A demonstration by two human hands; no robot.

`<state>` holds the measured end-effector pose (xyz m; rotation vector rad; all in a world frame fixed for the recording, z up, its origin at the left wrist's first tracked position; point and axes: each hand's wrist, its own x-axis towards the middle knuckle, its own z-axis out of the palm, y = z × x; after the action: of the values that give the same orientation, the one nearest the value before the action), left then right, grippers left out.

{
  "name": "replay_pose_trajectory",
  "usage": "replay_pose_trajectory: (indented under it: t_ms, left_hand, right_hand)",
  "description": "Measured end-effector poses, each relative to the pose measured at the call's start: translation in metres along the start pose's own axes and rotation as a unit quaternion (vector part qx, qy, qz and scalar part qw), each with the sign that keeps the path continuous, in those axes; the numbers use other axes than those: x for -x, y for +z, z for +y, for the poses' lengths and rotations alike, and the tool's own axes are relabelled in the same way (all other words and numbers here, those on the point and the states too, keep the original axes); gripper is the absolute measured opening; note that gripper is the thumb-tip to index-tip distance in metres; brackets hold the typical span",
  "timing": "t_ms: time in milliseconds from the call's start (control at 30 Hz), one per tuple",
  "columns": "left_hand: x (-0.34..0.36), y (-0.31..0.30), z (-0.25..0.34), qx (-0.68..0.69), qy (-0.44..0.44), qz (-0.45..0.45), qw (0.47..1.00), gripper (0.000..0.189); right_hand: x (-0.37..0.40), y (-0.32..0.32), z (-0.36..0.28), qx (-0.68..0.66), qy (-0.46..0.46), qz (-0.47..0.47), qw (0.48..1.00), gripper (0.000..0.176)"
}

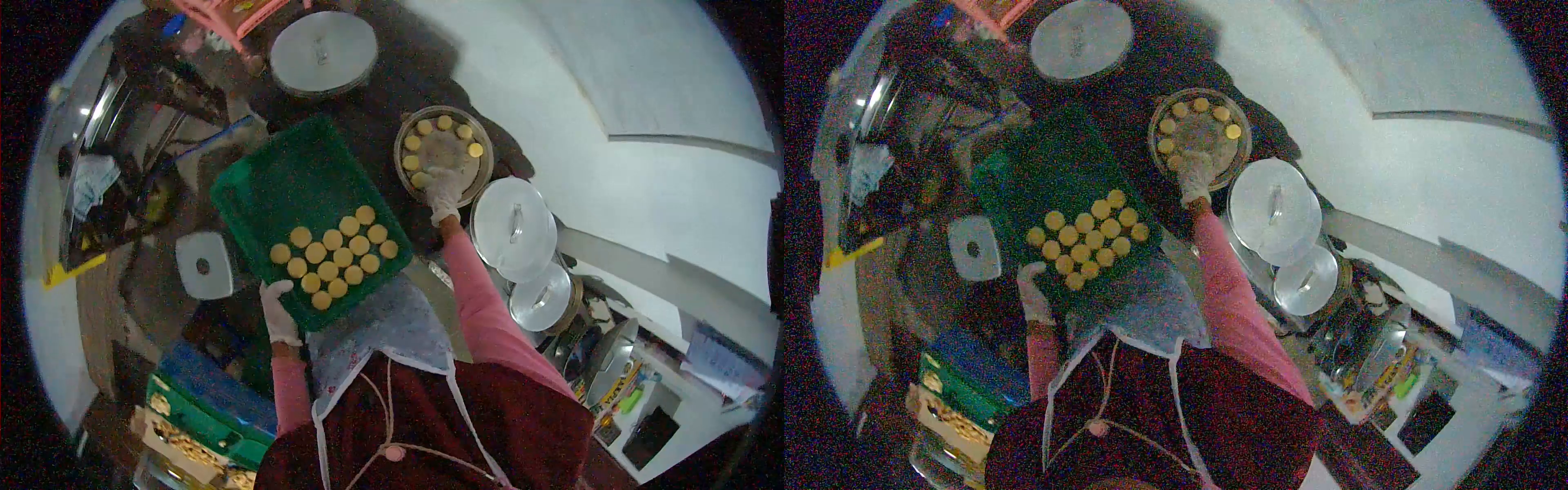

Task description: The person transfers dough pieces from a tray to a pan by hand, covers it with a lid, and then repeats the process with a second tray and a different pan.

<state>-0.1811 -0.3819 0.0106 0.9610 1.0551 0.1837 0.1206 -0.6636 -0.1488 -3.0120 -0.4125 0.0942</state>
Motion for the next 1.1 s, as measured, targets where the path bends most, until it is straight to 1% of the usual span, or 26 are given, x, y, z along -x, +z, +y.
replay_pose_trajectory:
  t_ms: [67,133,167,200,300,333,400,433,500,600,667,700,733,767,800,833,867,900,933,967,1000,1033,1100]
  left_hand:
    - [0.01,0.02,-0.003,-0.024,0.008,0.038,0.999,0.025]
    - [0.016,0.027,-0.01,0.002,0.001,0.047,0.999,0.025]
    - [0.018,0.033,-0.011,0.053,-0.015,0.031,0.998,0.032]
    - [0.021,0.037,-0.014,0.105,-0.031,0.012,0.994,0.043]
    - [0.03,0.042,-0.021,0.113,-0.027,0.001,0.993,0.043]
    - [0.033,0.044,-0.022,0.114,-0.026,-0.002,0.993,0.043]
    - [0.045,0.056,-0.015,0.107,-0.035,0.033,0.993,0.042]
    - [0.05,0.062,-0.013,0.103,-0.041,0.049,0.993,0.042]
    - [0.049,0.056,-0.021,0.111,-0.05,0.036,0.992,0.043]
    - [0.048,0.053,-0.034,0.125,-0.044,0.033,0.991,0.041]
    - [0.051,0.052,-0.035,0.127,-0.044,0.033,0.99,0.041]
    - [0.058,0.058,-0.026,0.125,-0.05,0.035,0.99,0.042]
    - [0.059,0.054,-0.03,0.119,-0.041,0.042,0.991,0.042]
    - [0.061,0.05,-0.034,0.114,-0.033,0.049,0.992,0.043]
    - [0.052,0.031,-0.054,0.105,-0.01,0.06,0.993,0.043]
    - [0.048,0.021,-0.065,0.097,0.014,0.07,0.993,0.043]
    - [0.053,0.031,-0.056,0.117,-0.003,0.064,0.991,0.043]
    - [0.063,0.049,-0.033,0.137,-0.019,0.058,0.989,0.044]
    - [0.069,0.061,-0.019,0.156,-0.034,0.052,0.986,0.044]
    - [0.071,0.063,-0.015,0.151,-0.041,0.054,0.986,0.044]
    - [0.072,0.065,-0.013,0.147,-0.047,0.057,0.986,0.045]
    - [0.073,0.066,-0.013,0.142,-0.054,0.063,0.986,0.045]
    - [0.076,0.064,-0.016,0.142,-0.035,0.06,0.987,0.046]
  right_hand:
    - [-0.002,-0.041,-0.023,0.015,-0.068,0.002,0.998,0.025]
    - [0.012,-0.097,-0.057,-0.107,-0.126,0.067,0.984,0.023]
    - [0.021,-0.108,-0.073,-0.164,-0.23,0.085,0.956,0.023]
    - [0.031,-0.113,-0.086,-0.217,-0.328,0.102,0.914,0.023]
    - [0.048,-0.116,-0.098,-0.054,-0.404,-0.029,0.913,0.022]
    - [0.049,-0.112,-0.095,-0.057,-0.409,-0.03,0.91,0.022]
    - [0.054,-0.106,-0.089,-0.061,-0.417,-0.035,0.906,0.021]
    - [0.056,-0.107,-0.088,-0.034,-0.415,-0.061,0.907,0.019]
    - [0.054,-0.114,-0.088,0.023,-0.408,-0.106,0.906,0.016]
    - [0.054,-0.126,-0.079,0.008,-0.412,-0.151,0.898,0.013]
    - [0.052,-0.136,-0.078,0.038,-0.366,-0.157,0.917,0.015]
    - [0.05,-0.14,-0.076,0.054,-0.342,-0.16,0.924,0.017]
    - [0.045,-0.14,-0.065,-0.061,-0.314,-0.146,0.936,0.018]
    - [0.035,-0.139,-0.049,-0.176,-0.281,-0.131,0.934,0.019]
    - [0.024,-0.138,-0.034,-0.287,-0.242,-0.113,0.92,0.02]
    - [0.015,-0.133,-0.021,-0.288,-0.214,-0.076,0.93,0.02]
    - [0.006,-0.126,-0.006,-0.288,-0.185,-0.038,0.939,0.022]
    - [-0.002,-0.114,0.006,-0.288,-0.157,0.0,0.945,0.024]
    - [-0.009,-0.089,0.02,-0.303,-0.107,-0.03,0.946,0.025]
    - [-0.014,-0.054,0.036,-0.317,-0.056,-0.061,0.945,0.026]
    - [-0.019,-0.034,0.044,-0.331,-0.008,-0.092,0.939,0.027]
    - [-0.019,-0.029,0.046,-0.267,-0.013,-0.106,0.958,0.028]
    - [-0.015,-0.024,0.046,-0.136,-0.019,-0.135,0.981,0.031]
